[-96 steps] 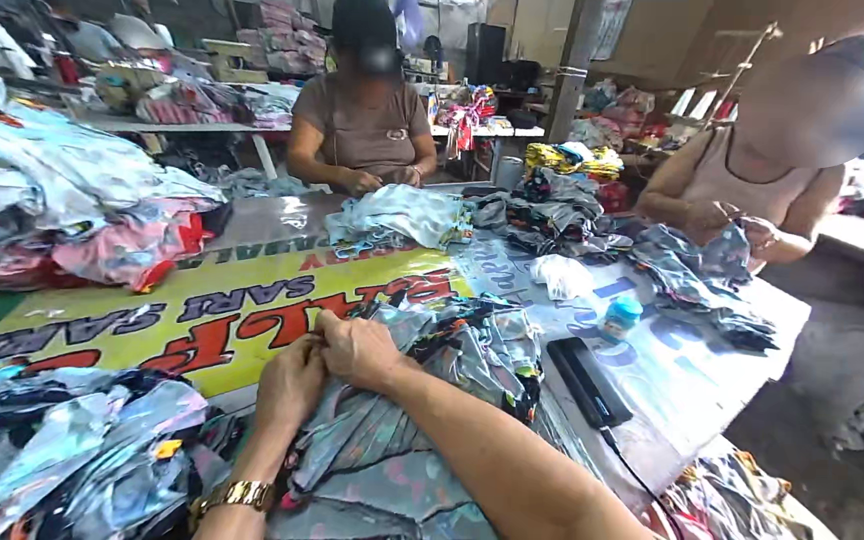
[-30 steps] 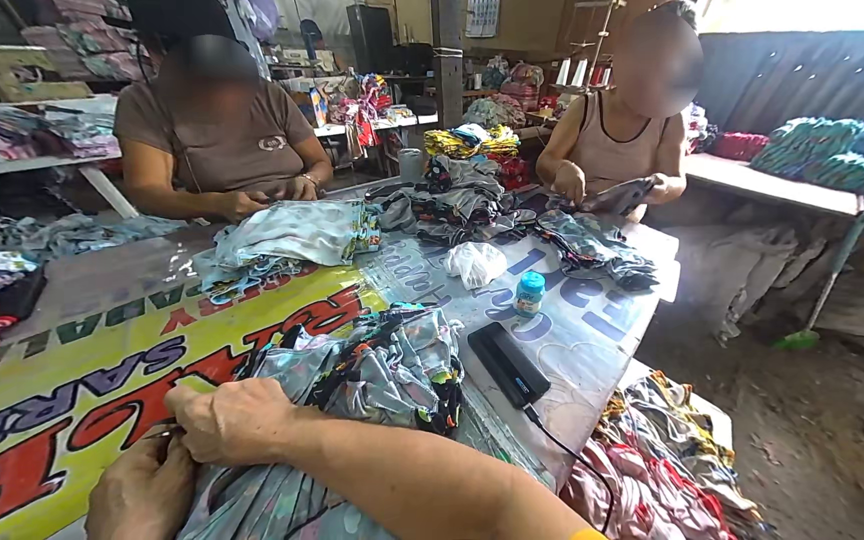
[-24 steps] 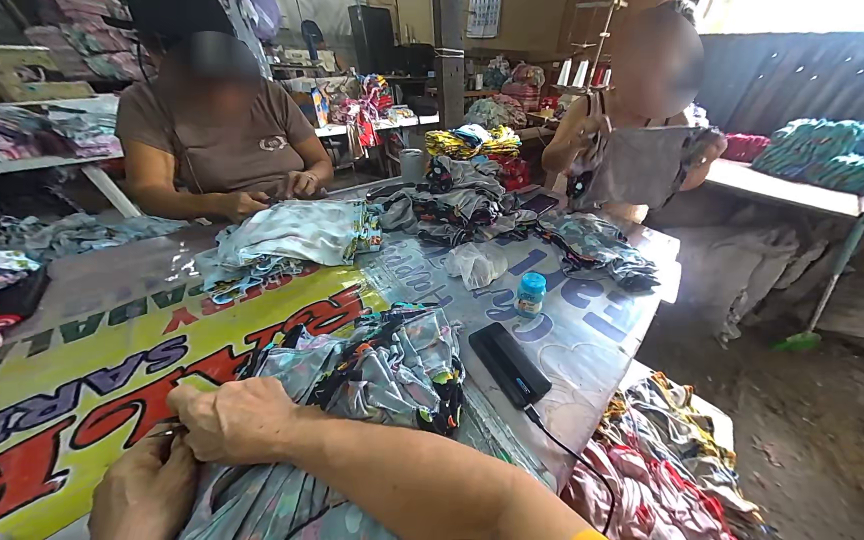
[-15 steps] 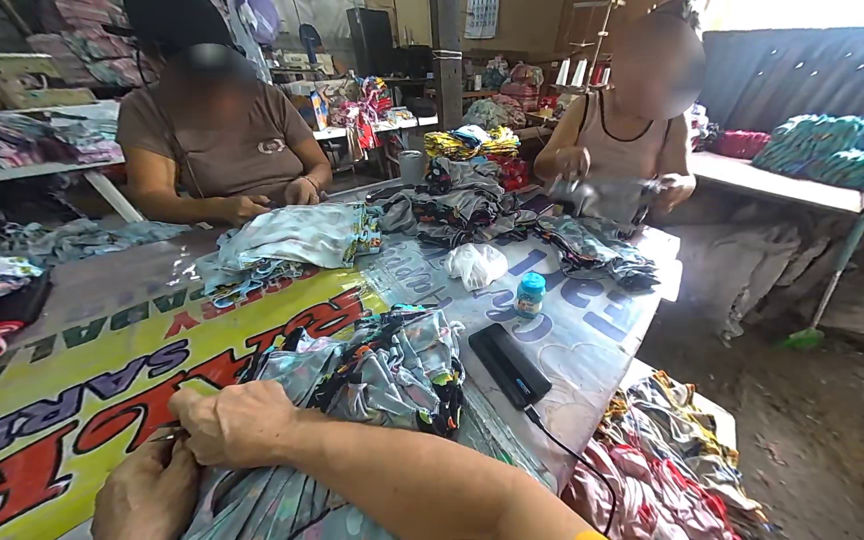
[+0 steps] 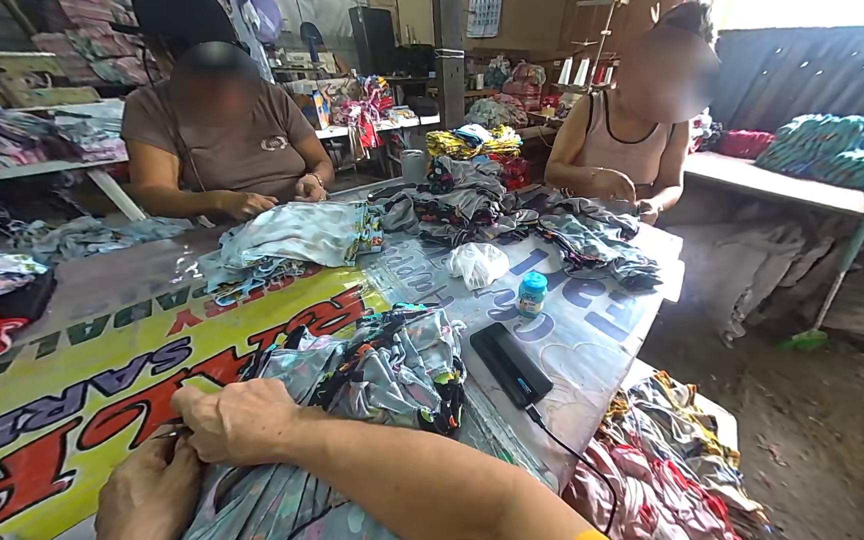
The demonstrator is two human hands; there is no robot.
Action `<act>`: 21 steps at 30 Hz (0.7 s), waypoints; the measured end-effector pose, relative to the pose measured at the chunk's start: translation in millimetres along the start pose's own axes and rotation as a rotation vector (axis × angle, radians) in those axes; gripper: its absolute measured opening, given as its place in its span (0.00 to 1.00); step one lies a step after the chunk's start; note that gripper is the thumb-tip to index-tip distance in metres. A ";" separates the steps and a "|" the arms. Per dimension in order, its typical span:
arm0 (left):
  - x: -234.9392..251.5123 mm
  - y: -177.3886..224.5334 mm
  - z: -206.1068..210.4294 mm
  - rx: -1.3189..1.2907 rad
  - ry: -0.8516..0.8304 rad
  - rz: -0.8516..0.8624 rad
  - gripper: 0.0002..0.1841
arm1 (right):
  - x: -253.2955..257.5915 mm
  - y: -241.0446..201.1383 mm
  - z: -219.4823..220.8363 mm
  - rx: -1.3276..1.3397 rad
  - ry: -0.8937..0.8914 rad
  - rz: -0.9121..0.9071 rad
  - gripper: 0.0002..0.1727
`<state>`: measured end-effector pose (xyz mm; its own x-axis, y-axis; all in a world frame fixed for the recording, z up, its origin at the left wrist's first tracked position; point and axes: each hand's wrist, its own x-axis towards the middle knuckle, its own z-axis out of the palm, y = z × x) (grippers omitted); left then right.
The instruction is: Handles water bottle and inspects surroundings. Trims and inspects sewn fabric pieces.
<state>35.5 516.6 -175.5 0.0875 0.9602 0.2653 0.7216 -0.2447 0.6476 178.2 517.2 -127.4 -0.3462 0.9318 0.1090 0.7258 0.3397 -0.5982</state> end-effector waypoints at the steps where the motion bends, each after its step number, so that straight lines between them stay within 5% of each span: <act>1: 0.1 0.4 -0.4 0.004 -0.001 0.009 0.18 | 0.0 0.2 0.3 0.002 0.003 -0.002 0.20; 8: 1.1 2.4 1.0 -0.013 0.005 0.029 0.18 | -5.7 -2.5 1.5 -0.012 0.111 -0.010 0.23; 12: -6.8 5.3 2.1 -0.117 0.073 0.061 0.19 | -27.7 -17.4 1.0 -0.034 0.348 -0.227 0.21; 15: -18.0 -10.9 8.2 -0.435 0.083 0.034 0.23 | -56.9 -30.4 0.2 -0.094 0.358 -0.385 0.16; 18: 0.2 -29.7 7.7 -0.212 0.163 0.232 0.23 | -105.0 -33.5 -4.8 -0.146 0.331 -0.483 0.14; 21: -8.8 25.2 -33.7 -0.139 0.288 0.503 0.23 | -159.9 -20.0 -11.7 -0.087 0.247 -0.480 0.07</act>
<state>29.7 497.4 -137.4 0.1912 0.6513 0.7344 0.5420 -0.6938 0.4742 226.0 362.9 -123.6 -0.5082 0.6685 0.5430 0.5707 0.7336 -0.3690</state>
